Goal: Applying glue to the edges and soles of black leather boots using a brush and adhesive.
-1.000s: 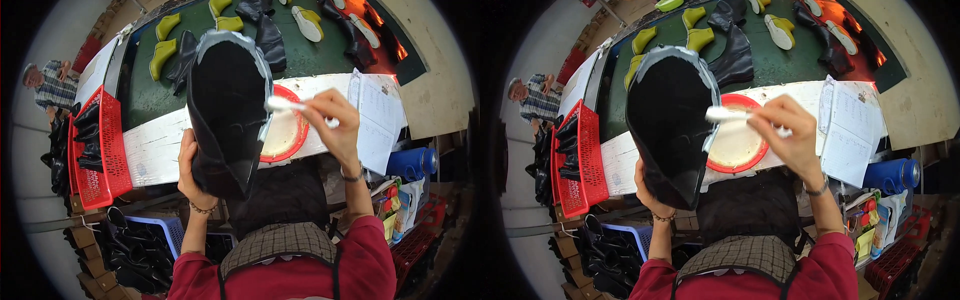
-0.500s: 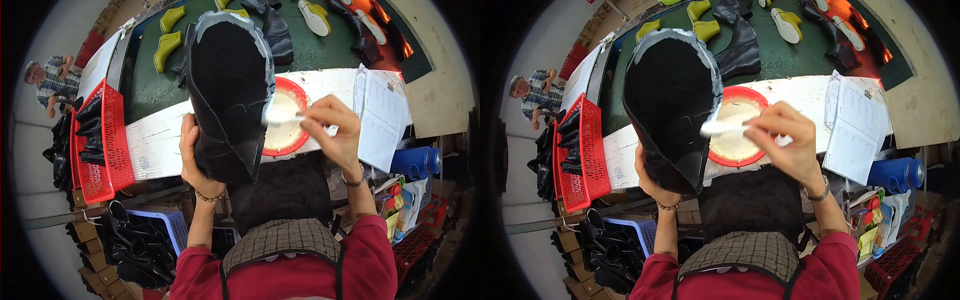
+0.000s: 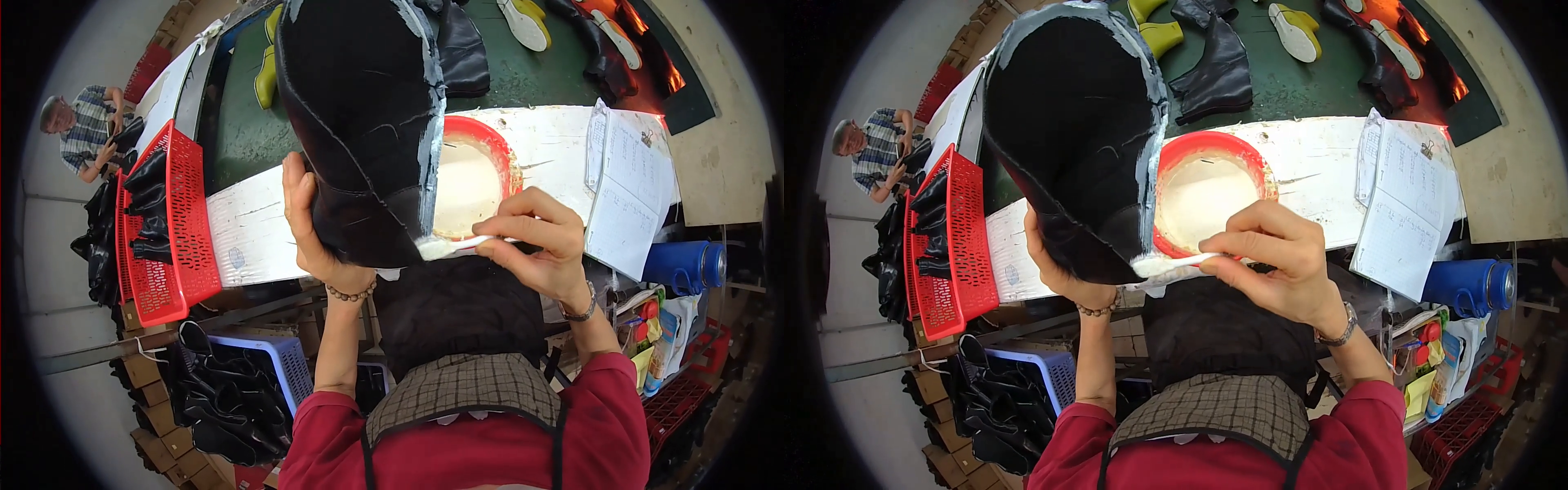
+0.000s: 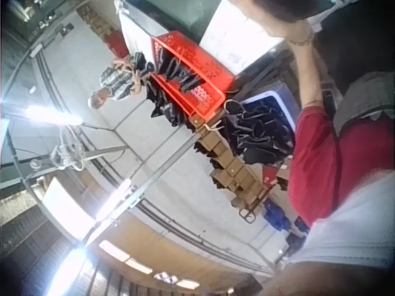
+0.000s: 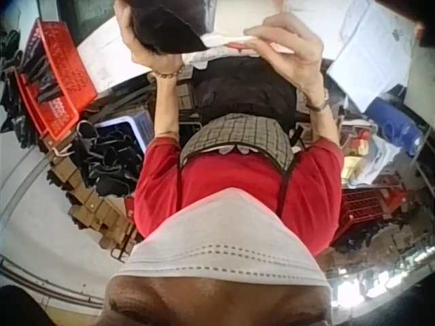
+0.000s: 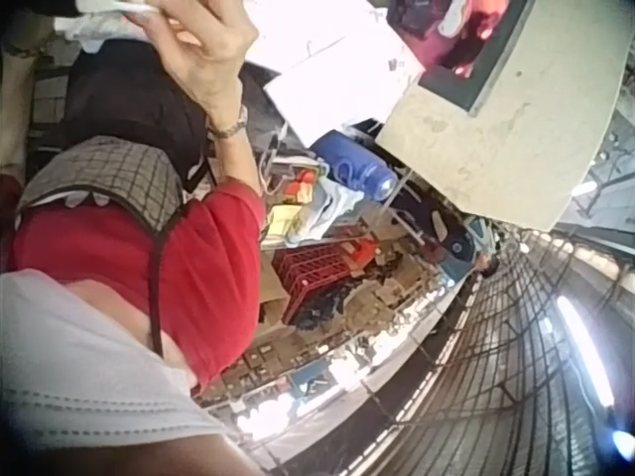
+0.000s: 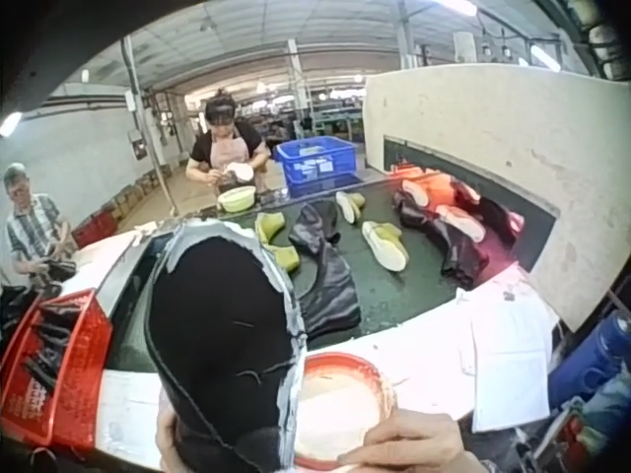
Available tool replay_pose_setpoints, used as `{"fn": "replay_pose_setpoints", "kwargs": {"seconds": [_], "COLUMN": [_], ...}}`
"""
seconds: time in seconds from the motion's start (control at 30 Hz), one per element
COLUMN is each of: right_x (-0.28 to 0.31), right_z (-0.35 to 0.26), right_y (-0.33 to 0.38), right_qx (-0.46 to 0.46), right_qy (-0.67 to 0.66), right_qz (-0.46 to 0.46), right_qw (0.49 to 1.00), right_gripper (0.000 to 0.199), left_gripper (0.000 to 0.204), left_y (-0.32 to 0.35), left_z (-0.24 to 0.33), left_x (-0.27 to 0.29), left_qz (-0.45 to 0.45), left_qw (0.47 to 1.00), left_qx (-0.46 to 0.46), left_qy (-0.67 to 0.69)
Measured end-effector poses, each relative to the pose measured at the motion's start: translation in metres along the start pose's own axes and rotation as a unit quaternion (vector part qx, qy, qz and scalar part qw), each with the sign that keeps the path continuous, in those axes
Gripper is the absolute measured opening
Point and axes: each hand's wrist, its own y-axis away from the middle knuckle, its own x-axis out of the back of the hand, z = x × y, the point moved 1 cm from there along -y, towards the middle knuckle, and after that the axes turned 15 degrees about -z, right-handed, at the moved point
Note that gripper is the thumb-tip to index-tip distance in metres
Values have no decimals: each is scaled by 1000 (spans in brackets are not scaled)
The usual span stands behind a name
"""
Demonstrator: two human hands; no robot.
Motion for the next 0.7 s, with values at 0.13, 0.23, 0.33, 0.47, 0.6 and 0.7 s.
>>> {"fn": "replay_pose_setpoints", "kwargs": {"seconds": [0.13, 0.23, 0.33, 0.47, 0.6, 0.7], "right_x": [1, 4, 14, 28, 41, 45], "right_z": [4, 12, 19, 35, 51, 55], "right_y": [-1, -6, -16, -21, -24, -29], "right_qx": [-31, -51, -47, -47, -25, -31], "right_qy": [-27, 1, 39, 73, 100, 102], "right_qz": [0, 65, 107, 148, 172, 170], "right_qw": [999, 997, 992, 985, 980, 980], "right_gripper": [21, 20, 18, 16, 16, 15], "left_gripper": [61, 61, 59, 54, 55, 48], "left_y": [2, 1, 10, 20, 45, 55], "left_z": [-7, -5, -1, -1, -19, -28], "left_x": [-1, -1, 1, 14, 36, 53], "left_qz": [-14, -13, -26, -55, -80, -131], "left_qw": [1000, 1000, 998, 990, 966, 952], "left_qx": [-7, -21, 17, 26, 93, 165], "left_qy": [1, -11, 50, 128, 230, 221]}}
